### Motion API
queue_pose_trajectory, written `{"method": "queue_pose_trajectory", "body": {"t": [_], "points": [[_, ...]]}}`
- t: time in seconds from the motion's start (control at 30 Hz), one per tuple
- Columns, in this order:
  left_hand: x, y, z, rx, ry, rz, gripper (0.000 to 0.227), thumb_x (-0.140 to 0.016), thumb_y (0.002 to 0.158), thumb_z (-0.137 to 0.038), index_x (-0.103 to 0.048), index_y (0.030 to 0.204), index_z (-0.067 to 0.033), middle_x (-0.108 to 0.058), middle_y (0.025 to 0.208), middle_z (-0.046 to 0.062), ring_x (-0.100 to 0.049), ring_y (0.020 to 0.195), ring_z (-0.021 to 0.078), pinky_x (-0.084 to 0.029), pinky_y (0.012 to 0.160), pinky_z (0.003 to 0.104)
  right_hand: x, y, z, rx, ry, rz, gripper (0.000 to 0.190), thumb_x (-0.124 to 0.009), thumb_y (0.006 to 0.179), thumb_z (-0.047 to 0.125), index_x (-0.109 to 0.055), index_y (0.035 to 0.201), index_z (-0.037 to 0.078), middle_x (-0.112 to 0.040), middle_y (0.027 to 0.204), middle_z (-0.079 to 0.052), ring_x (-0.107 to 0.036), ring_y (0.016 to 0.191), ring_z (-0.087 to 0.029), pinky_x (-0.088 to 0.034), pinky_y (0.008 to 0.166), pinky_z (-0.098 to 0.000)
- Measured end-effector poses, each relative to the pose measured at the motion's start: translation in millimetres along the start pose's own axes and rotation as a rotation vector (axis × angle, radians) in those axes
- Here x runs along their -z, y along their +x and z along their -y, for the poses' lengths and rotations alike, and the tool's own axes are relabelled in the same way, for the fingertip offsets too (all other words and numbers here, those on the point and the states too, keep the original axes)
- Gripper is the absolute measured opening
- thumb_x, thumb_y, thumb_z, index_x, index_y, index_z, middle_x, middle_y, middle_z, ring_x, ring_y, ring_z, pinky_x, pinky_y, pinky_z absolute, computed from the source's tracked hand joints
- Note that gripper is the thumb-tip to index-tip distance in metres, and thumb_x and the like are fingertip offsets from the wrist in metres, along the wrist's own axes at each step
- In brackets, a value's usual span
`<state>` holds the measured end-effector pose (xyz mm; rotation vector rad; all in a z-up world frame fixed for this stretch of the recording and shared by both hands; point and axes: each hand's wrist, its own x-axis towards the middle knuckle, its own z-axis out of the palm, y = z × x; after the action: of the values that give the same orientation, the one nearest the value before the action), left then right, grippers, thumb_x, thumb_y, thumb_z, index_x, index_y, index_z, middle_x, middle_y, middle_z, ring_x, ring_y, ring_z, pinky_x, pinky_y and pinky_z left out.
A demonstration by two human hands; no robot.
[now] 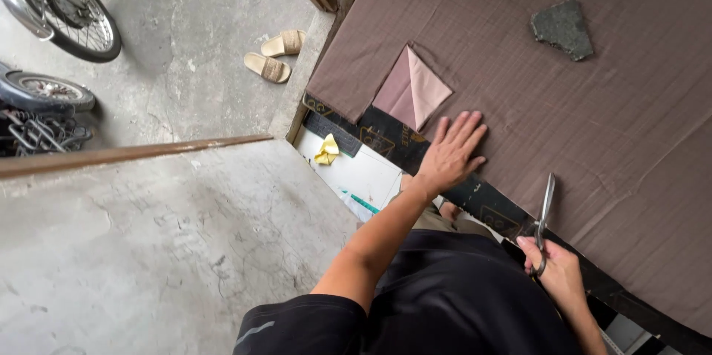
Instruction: The person cuts a large piece of brown fabric on a table using shears, trimming the edges and cutting out a rectangular section. They then use a red marker to draw lines on the fabric and fold it to align the edges.
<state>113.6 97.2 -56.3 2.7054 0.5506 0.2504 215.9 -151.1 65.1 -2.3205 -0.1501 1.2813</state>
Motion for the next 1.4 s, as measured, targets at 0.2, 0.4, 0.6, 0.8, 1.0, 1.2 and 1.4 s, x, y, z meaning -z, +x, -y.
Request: {"method": "queue_pose_trajectory", "body": {"t": [0.2,0.4,0.6,0.8,1.0,1.2,1.4], "points": [[17,-27,46,0.646,-0.129,-0.171,0.077,-0.055,0.098,-0.044,-0.032,0.155,0.002,-0.013,0.167,0.031,-0.008,0.156,0.0489,-0.004,0.12,0.071,-17,-5,9,-0.134,0.057,-0.105,0.049,-0.07,0.092,0.04,-0.062,0.062,0.001,-0.077,0.115,0.003,-0.057,0.075,-0.017,-0.042,0.071,-0.0313],[40,32,91,0.298,-0.103,-0.19,0.062,-0.047,0.104,-0.035,-0.037,0.155,0.0004,-0.021,0.167,0.029,-0.017,0.157,0.0465,-0.013,0.123,0.07,-38,8,24,-0.188,0.138,-0.15,0.035,-0.073,0.093,0.039,-0.08,0.087,0.005,-0.057,0.068,-0.005,-0.051,0.064,-0.017,-0.042,0.064,-0.0309],[49,71,127,0.151,0.214,-0.229,0.065,-0.041,0.105,-0.051,-0.043,0.155,-0.0094,-0.036,0.164,0.017,-0.034,0.151,0.0371,-0.02,0.122,0.061,-31,17,27,-0.201,0.256,-0.211,0.033,-0.074,0.088,0.035,-0.086,0.103,0.008,-0.075,0.082,-0.008,-0.064,0.079,-0.018,-0.047,0.079,-0.0296],[38,55,136,0.242,0.346,-0.096,0.072,-0.036,0.102,-0.054,-0.035,0.158,-0.0078,-0.028,0.168,0.015,-0.023,0.156,0.0329,-0.014,0.123,0.06,-22,4,-13,-0.312,0.398,-0.261,0.03,-0.079,0.087,0.027,-0.087,0.095,-0.001,-0.079,0.082,-0.012,-0.066,0.075,-0.021,-0.051,0.074,-0.0311],[35,46,146,0.126,0.461,-0.277,0.067,-0.038,0.104,-0.049,-0.049,0.151,-0.0034,-0.046,0.16,0.019,-0.04,0.151,0.0352,-0.028,0.12,0.063,-20,8,-121,-0.428,0.488,-0.407,0.035,-0.079,0.085,0.034,-0.085,0.085,0.0,-0.066,0.056,-0.016,-0.054,0.052,-0.022,-0.04,0.051,-0.0325],[33,32,129,0.178,0.42,-0.237,0.067,-0.043,0.116,-0.034,-0.054,0.151,0.0218,-0.039,0.161,0.04,-0.029,0.151,0.0521,-0.016,0.109,0.078,22,-75,-155,-0.395,0.579,-0.554,0.052,-0.07,0.09,0.042,-0.067,0.053,0.005,-0.066,0.046,-0.009,-0.057,0.045,-0.016,-0.047,0.055,-0.0308],[1,63,1,0.145,0.194,-0.234,0.058,-0.049,0.115,-0.021,-0.034,0.154,0.0182,-0.027,0.16,0.044,-0.018,0.147,0.0621,-0.007,0.106,0.082,95,-85,-229,-0.497,0.81,-0.531,0.044,-0.077,0.088,0.036,-0.063,0.067,0.001,-0.063,0.057,-0.013,-0.06,0.049,-0.02,-0.041,0.05,-0.0297]]}}
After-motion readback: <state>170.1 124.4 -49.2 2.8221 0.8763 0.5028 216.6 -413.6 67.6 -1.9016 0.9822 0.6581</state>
